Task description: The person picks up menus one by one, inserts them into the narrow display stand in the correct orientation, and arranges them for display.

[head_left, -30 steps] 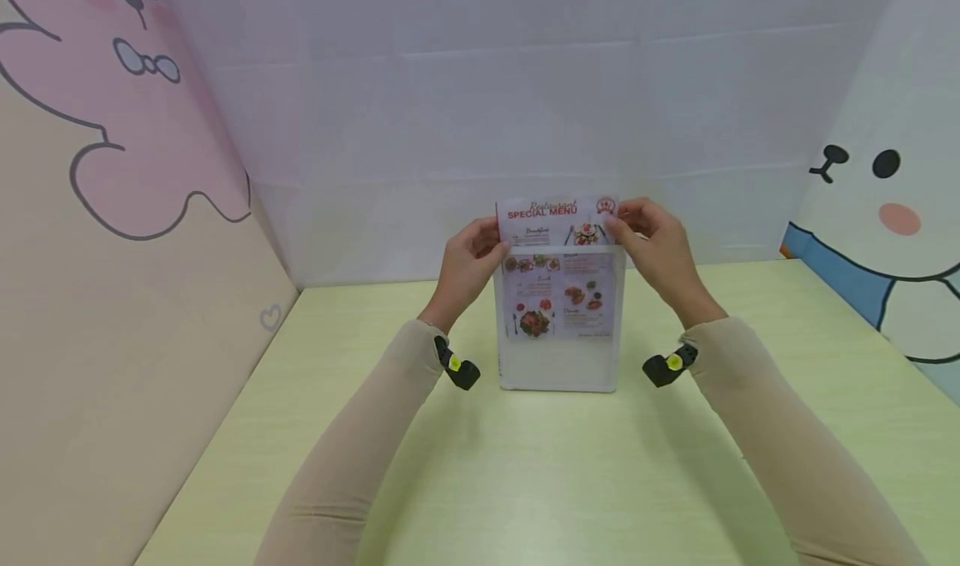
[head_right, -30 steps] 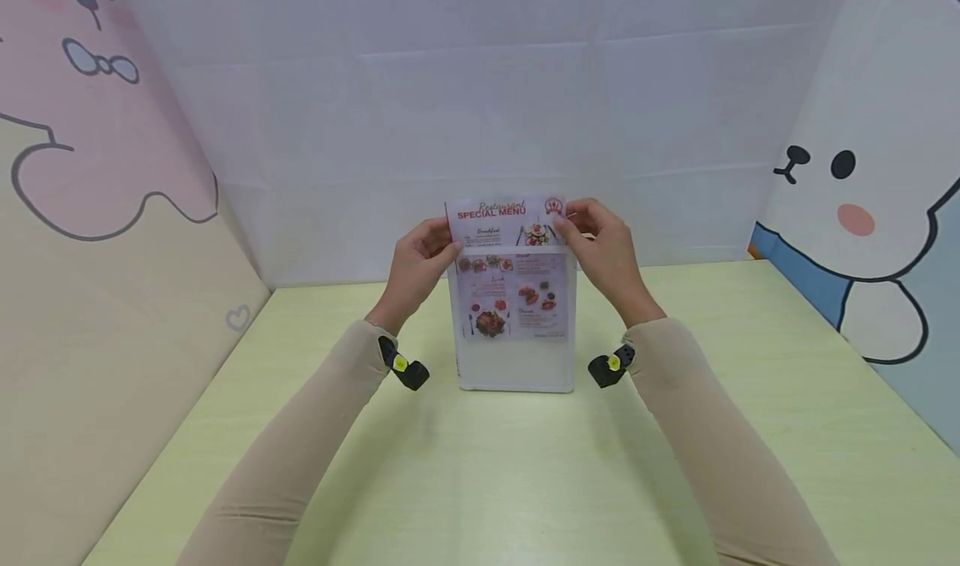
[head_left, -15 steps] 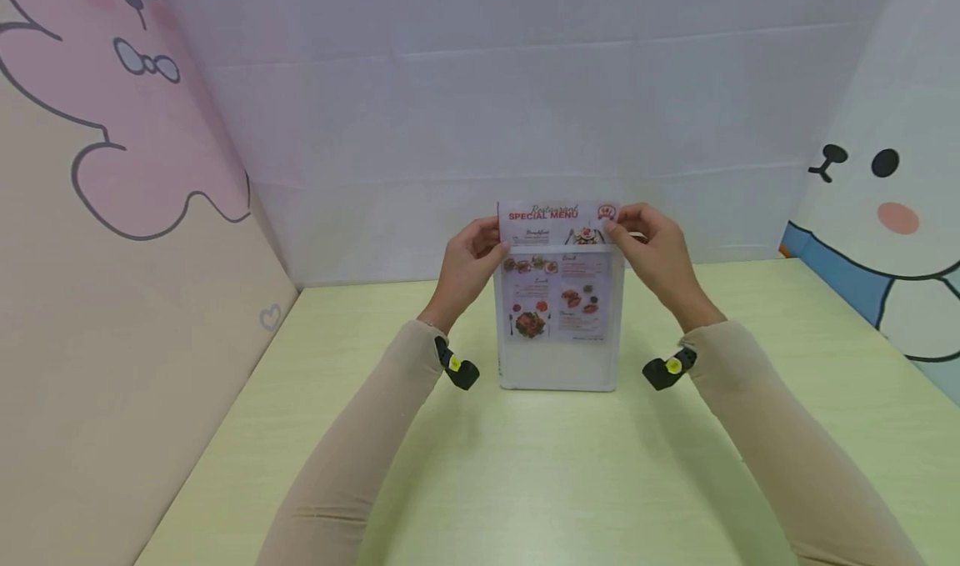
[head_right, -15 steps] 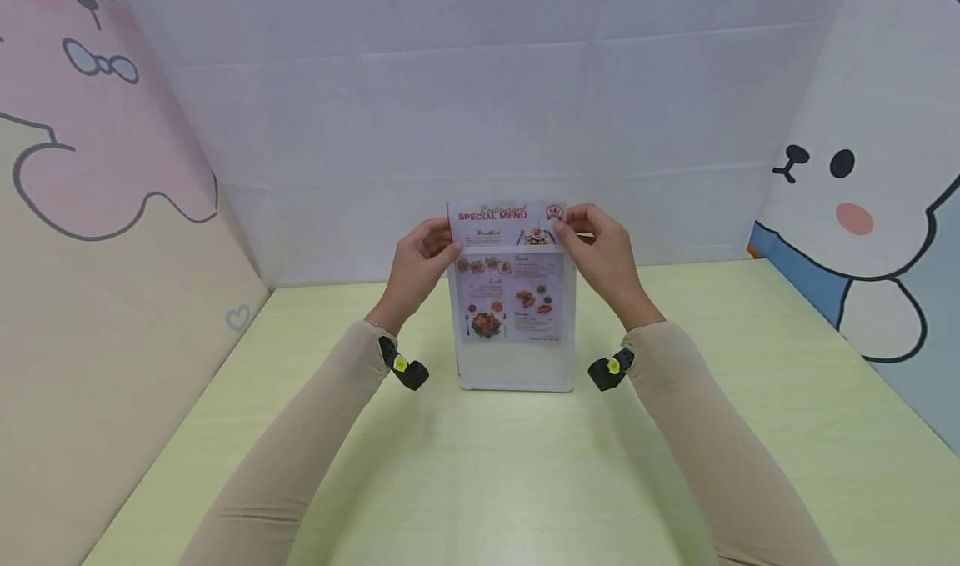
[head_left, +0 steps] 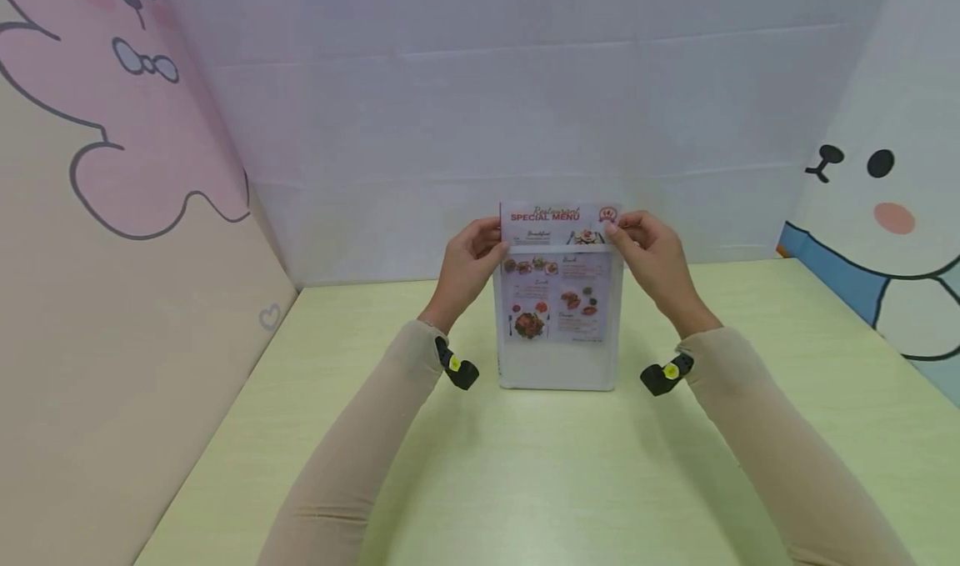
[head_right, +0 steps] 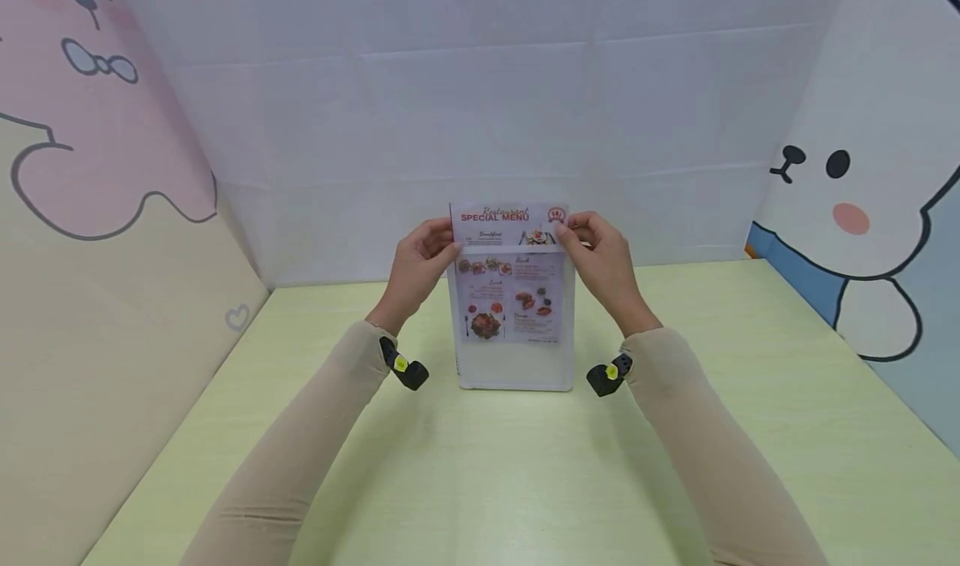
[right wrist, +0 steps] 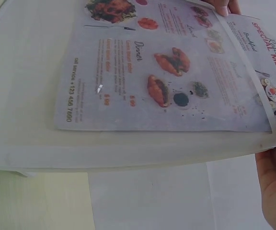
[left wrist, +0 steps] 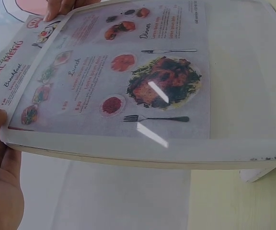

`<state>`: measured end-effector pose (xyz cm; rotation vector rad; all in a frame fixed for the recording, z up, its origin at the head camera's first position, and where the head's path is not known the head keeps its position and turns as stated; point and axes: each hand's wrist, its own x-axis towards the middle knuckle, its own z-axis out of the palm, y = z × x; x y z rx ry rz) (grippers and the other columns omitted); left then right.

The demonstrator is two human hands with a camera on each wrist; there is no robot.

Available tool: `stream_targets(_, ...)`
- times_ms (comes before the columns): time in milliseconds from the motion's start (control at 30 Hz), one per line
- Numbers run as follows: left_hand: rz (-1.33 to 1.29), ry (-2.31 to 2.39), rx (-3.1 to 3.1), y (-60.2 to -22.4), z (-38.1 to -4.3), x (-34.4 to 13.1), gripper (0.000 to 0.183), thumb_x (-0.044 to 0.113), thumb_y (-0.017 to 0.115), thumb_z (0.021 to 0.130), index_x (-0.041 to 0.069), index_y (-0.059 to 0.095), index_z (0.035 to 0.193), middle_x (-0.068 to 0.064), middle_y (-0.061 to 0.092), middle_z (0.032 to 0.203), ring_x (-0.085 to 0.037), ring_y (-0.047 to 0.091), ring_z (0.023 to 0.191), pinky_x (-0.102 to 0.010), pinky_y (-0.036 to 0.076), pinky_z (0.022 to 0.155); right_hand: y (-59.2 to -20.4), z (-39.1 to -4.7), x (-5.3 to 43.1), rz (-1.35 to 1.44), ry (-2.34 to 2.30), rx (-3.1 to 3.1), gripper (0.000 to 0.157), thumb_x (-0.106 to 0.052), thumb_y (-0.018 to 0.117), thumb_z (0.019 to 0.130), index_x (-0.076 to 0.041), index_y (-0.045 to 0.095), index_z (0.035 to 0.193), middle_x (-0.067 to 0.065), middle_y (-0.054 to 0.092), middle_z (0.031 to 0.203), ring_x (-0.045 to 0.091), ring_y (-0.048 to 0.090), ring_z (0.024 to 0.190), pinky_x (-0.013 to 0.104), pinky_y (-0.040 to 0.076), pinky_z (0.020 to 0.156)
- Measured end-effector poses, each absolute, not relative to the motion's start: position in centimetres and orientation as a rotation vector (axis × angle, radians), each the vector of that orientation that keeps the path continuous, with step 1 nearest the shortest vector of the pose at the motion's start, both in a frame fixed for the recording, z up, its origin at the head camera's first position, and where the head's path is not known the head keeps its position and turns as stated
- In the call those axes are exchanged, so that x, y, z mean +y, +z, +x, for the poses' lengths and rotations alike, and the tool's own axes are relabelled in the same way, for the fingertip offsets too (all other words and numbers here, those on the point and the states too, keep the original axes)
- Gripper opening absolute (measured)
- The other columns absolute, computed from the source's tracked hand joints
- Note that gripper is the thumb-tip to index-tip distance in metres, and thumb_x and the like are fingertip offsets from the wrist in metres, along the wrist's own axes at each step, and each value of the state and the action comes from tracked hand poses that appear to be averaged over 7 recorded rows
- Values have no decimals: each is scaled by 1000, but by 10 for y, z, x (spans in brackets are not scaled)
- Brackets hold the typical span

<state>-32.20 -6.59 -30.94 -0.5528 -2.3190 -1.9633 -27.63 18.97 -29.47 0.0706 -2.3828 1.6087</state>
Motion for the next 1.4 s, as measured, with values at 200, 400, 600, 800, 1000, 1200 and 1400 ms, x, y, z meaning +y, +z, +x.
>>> stream_targets(200, -562, -1943, -2316, -309, -320, -67, 32, 7, 59, 95, 3, 58, 126, -17, 65, 113, -19, 63, 100, -25, 50, 86, -295, -275, 190, 69, 1639, -2393, 36, -35, 56, 97, -2, 56, 113, -25, 61, 84, 3, 55, 84, 20, 41, 73)
stream_targets(400, -609, -1936, -2290, -310, -320, -69, 29, 12, 59, 96, 3, 62, 123, -16, 67, 113, -13, 63, 92, -22, 49, 78, -297, -275, 191, 51, 1674, -2382, 32, -38, 58, 95, -9, 57, 110, -20, 64, 88, 3, 58, 87, 24, 43, 79)
stream_targets(600, -636, -1941, -2284, -310, -320, -70, 27, 14, 59, 96, 4, 62, 121, -16, 67, 112, -10, 62, 91, -23, 48, 79, -299, -276, 190, 6, 1697, -2377, 31, -42, 60, 93, -15, 60, 108, -8, 68, 101, 2, 58, 91, 27, 44, 84)
stream_targets(800, -620, -1984, -2286, -305, -316, -70, 26, 10, 57, 96, -1, 61, 120, -21, 65, 113, -9, 60, 89, -23, 47, 79, -300, -276, 190, 10, 1702, -2376, 31, -42, 60, 93, -15, 61, 108, -10, 68, 100, 3, 57, 92, 28, 43, 85)
stream_targets(1000, -607, -1988, -2285, -307, -319, -71, 26, 12, 58, 96, 0, 61, 119, -19, 65, 113, -9, 61, 89, -22, 48, 80, -300, -276, 189, 29, 1724, -2364, 28, -41, 60, 93, -16, 62, 107, -16, 66, 97, 2, 57, 91, 25, 43, 84)
stream_targets(1200, -617, -1943, -2278, -311, -321, -71, 24, 16, 60, 96, 3, 63, 116, -15, 67, 109, -11, 62, 89, -23, 49, 78, -300, -275, 189, 47, 1732, -2361, 27, -40, 60, 94, -16, 62, 107, -17, 65, 98, 3, 57, 92, 25, 43, 84)
stream_targets(1400, -620, -1926, -2277, -311, -321, -71, 22, 15, 59, 96, 4, 63, 114, -14, 68, 109, -10, 62, 89, -24, 49, 78, -299, -274, 189, 49, 1740, -2358, 28, -39, 61, 94, -15, 63, 107, -18, 64, 97, 3, 56, 94, 26, 42, 86)
